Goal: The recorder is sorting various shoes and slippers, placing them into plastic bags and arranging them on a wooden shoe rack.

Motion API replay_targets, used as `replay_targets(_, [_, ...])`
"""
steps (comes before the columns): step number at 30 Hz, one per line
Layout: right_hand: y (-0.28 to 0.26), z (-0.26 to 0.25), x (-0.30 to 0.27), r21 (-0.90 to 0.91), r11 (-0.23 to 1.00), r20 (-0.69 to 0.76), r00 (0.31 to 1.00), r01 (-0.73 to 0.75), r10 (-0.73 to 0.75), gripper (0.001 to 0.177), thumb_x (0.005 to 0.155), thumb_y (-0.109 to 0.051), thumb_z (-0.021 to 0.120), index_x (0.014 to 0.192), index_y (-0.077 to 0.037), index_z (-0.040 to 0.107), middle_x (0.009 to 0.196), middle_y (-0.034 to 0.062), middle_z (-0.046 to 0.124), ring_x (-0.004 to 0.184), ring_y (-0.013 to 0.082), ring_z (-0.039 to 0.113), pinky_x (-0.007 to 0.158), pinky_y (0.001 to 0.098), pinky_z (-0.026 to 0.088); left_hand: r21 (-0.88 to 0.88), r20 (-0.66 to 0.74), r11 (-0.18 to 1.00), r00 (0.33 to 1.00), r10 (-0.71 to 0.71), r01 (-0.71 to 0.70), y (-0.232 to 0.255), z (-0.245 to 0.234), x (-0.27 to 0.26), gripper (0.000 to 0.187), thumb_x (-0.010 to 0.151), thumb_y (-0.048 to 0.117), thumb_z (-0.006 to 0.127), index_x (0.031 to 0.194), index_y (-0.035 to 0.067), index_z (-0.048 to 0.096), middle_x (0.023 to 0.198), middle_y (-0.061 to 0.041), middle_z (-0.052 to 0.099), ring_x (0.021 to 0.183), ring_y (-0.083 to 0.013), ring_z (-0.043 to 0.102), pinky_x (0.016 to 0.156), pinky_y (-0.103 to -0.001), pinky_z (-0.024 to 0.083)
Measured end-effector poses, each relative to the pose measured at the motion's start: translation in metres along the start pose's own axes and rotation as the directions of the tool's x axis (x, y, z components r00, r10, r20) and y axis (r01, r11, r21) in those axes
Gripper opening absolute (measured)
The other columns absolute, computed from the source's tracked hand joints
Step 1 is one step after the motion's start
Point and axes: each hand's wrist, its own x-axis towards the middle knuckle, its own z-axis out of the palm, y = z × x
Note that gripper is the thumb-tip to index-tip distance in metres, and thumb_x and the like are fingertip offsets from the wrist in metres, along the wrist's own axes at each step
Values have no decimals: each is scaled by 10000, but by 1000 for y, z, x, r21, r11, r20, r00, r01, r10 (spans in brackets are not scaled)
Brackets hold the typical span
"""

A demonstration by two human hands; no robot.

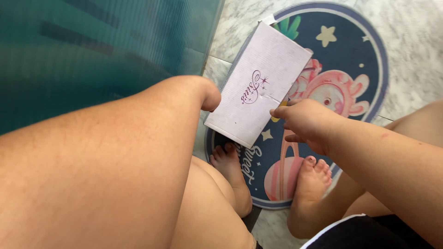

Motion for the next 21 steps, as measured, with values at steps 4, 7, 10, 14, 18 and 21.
replay_targets(4, [2,10,28,82,996,29,999,-19,16,527,920,-261,660,1399,-54,586,1495,126,540,1368,296,538,1030,473,535,-148,2,989,1000,-20,20,-4,3,13,446,933,89,568,1368,55,662,1436,-204,631,1332,-351,593,1109,-496,419])
replay_targets(7, [-3,16,32,135,991,50,998,20,-27,540,909,-252,653,1402,-42,585,1490,140,561,1379,287,529,1038,473,514,-247,6,969,1000,-25,25,0,2,16,446,939,106,567,1374,54,652,1435,-204,631,1339,-346,589,1123,-503,402])
replay_targets(10, [3,15,38,217,976,-56,998,17,-5,578,942,-243,652,1452,-13,509,1521,177,507,1406,304,508,1091,480,507,-322,11,947,1000,-14,17,14,0,16,448,945,123,565,1380,52,641,1434,-204,631,1346,-341,585,1137,-511,384])
replay_targets(14, [15,6,54,334,942,-17,998,-46,55,600,969,-208,607,1492,24,426,1570,205,438,1428,376,473,1135,552,451,-430,26,902,1000,-11,22,23,3,12,452,952,146,563,1389,50,627,1433,-204,631,1355,-334,579,1155,-522,361])
replay_targets(18, [14,5,50,357,929,131,990,-96,52,554,944,-181,587,1461,-8,483,1570,169,458,1435,350,480,1138,540,440,-522,39,853,999,4,17,37,0,10,457,960,169,561,1398,48,613,1432,-204,631,1364,-327,574,1174,-533,338])
replay_targets(21, [20,1,52,398,913,101,993,-89,52,553,948,-147,593,1468,-11,460,1544,153,498,1421,317,480,1156,537,426,-588,41,809,999,17,10,45,-8,3,462,966,186,559,1404,46,602,1432,-204,631,1371,-322,570,1188,-541,320])
